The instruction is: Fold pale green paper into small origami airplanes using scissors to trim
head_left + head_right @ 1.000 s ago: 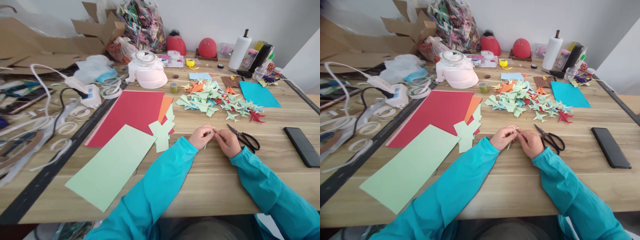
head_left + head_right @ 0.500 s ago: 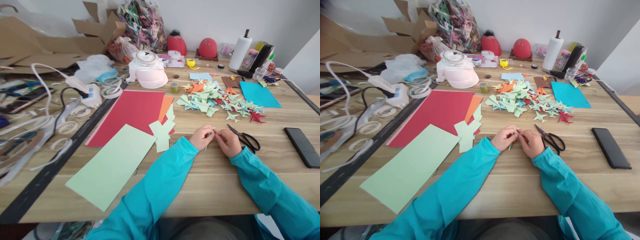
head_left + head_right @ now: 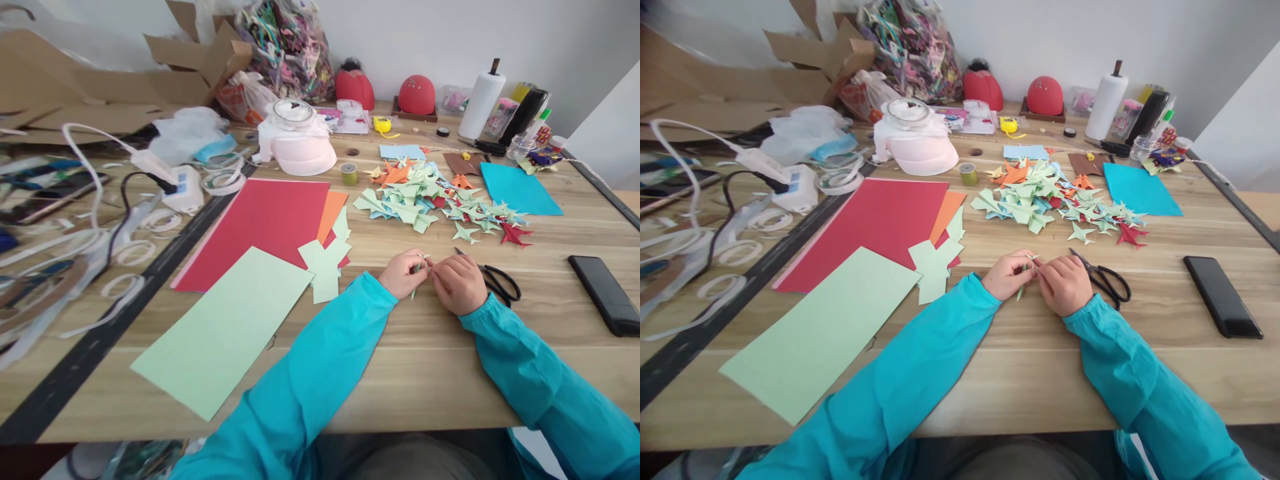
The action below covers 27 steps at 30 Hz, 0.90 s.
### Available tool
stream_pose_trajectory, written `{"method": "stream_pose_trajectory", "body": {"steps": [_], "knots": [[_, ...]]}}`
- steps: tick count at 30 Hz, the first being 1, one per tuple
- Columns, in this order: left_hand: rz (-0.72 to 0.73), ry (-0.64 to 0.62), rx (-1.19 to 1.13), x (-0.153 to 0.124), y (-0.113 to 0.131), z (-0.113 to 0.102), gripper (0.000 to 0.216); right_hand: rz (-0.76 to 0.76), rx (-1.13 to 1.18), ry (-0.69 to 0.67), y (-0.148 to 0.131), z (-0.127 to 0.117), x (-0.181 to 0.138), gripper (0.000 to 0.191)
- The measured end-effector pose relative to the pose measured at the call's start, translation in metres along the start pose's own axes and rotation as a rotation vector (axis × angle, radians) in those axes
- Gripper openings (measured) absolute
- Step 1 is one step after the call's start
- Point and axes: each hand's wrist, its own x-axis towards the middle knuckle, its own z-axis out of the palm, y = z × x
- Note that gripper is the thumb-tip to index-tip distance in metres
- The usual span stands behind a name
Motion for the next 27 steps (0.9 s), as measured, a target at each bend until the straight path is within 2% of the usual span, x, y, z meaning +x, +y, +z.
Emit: {"method": "stream_pose_trajectory", "body": {"steps": [6, 11, 14, 16, 19, 23, 25, 27], "knots": [[-0.015, 0.009, -0.075, 0.0019, -0.0004, 0.0000, 0.023, -0.205, -0.207, 0.023, -0.0018, -0.0082, 0.0046, 0.012], [-0.011, 0.012, -0.046, 0.0017, 0.0002, -0.0003, 0.028, -0.216, -0.244, 0.008, -0.0055, -0.0077, 0.0026, 0.015], [-0.014, 0.027, -0.060, 0.0010, 0.0003, 0.0000, 0.029, -0.150, -0.189, 0.016, -0.0064, -0.0060, 0.0008, 0.012], [-0.044, 0.029, -0.098, 0.0004, 0.0004, 0.0002, 0.025, -0.006, -0.083, -0.001, -0.0058, -0.0048, -0.0006, 0.011], [-0.066, 0.031, -0.109, -0.0004, 0.0008, 0.0002, 0.021, 0.358, 0.176, -0.088, -0.0043, -0.0030, -0.0016, 0.022], [0.011, 0.038, -0.014, -0.0013, 0.0020, -0.0005, 0.020, 0.873, 0.737, -0.222, -0.0035, -0.0019, 0.0019, 0.037], [0.042, 0.033, 0.021, -0.0017, 0.0024, -0.0007, 0.020, 1.045, 0.985, -0.274, -0.0036, -0.0025, 0.0049, 0.039], [0.063, 0.032, 0.050, -0.0026, 0.0028, -0.0005, 0.020, 1.171, 1.136, -0.345, -0.0035, -0.0037, 0.0076, 0.039]]}}
